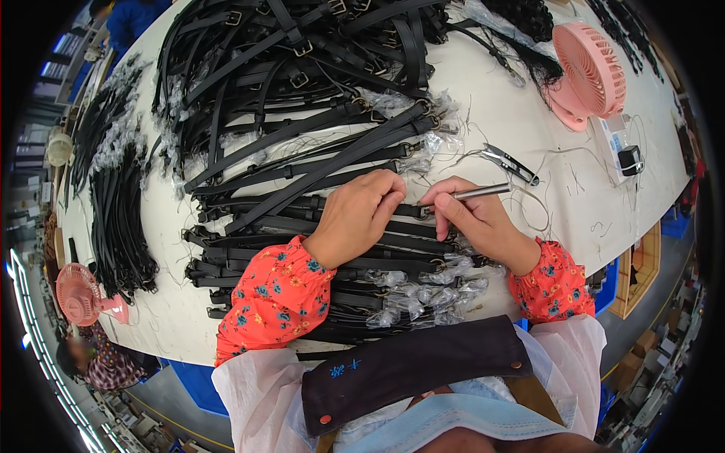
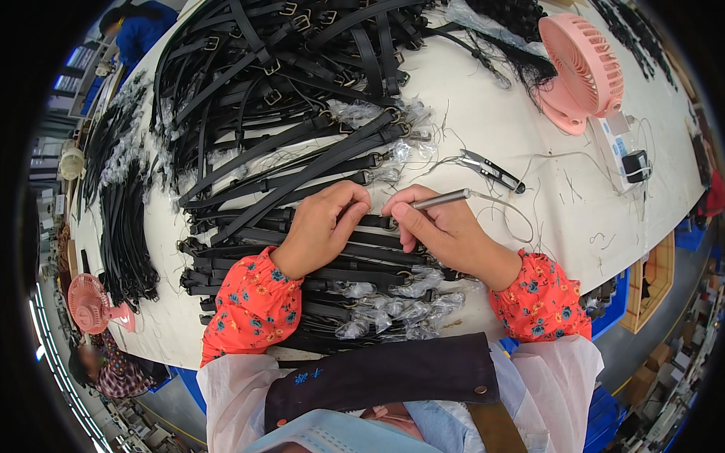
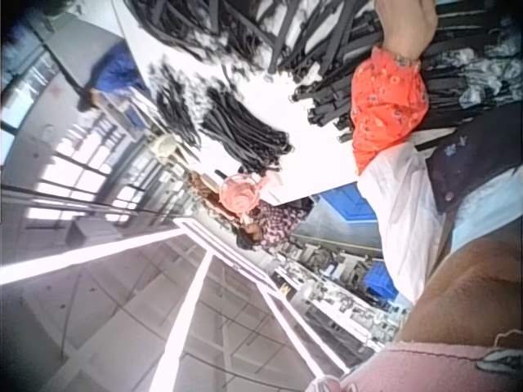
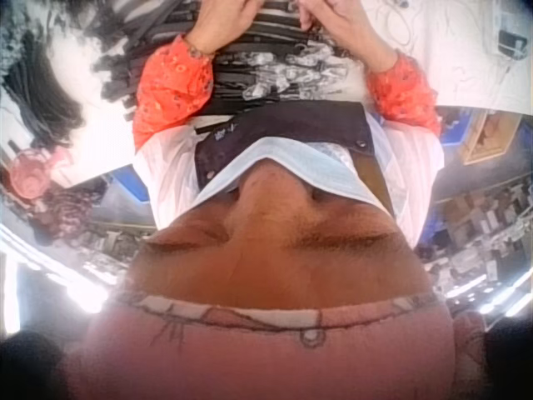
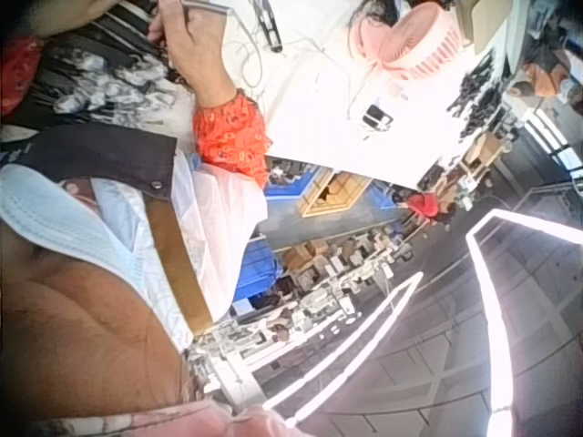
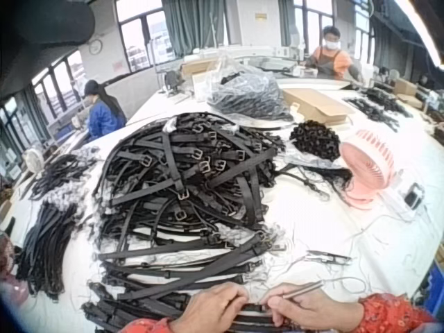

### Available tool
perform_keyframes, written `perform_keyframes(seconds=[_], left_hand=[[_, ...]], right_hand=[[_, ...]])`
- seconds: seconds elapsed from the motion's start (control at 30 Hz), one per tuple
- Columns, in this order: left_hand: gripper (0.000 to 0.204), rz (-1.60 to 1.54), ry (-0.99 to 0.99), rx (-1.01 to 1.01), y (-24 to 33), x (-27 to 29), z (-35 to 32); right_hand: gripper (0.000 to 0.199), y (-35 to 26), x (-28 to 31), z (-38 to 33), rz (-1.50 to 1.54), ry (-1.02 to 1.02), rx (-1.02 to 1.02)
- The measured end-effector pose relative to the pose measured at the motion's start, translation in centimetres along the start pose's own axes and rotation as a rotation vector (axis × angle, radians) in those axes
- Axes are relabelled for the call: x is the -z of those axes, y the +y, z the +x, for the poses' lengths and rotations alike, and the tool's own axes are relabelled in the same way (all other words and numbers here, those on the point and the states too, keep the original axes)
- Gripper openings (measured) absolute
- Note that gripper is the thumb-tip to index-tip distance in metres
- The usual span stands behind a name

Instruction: The person uses a metal tool to attach metal hardware to the ends of black fabric straps. They repeatedly pick up a strap, insert the tool into the strap's end, and manipulate the hardware to secure it. The person works at a table covered with piles of straps and hardware components.

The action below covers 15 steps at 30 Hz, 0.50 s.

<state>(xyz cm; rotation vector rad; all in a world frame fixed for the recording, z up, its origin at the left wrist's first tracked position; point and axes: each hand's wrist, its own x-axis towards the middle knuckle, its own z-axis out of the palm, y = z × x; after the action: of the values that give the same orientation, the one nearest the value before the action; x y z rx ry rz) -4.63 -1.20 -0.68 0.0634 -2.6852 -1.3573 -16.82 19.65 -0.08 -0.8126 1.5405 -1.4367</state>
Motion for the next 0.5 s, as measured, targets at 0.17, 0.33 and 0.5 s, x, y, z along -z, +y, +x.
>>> perform_keyframes(seconds=[0.17,0.33,0.5], left_hand=[[0.009,0.004,0.022,0.029,0.1,0.3,-0.3],[0.008,-0.034,-0.336,-0.063,0.1,2.2,-0.8],[0.009,-0.206,-0.711,-0.021,0.6,2.9,-1.2]], right_hand=[[0.028,0.2,0.1,-0.1,0.002,0.013,0.046],[0.027,0.3,0.3,-0.4,0.015,0.072,0.183],[0.027,0.6,0.8,-0.2,-0.048,0.088,0.284]])
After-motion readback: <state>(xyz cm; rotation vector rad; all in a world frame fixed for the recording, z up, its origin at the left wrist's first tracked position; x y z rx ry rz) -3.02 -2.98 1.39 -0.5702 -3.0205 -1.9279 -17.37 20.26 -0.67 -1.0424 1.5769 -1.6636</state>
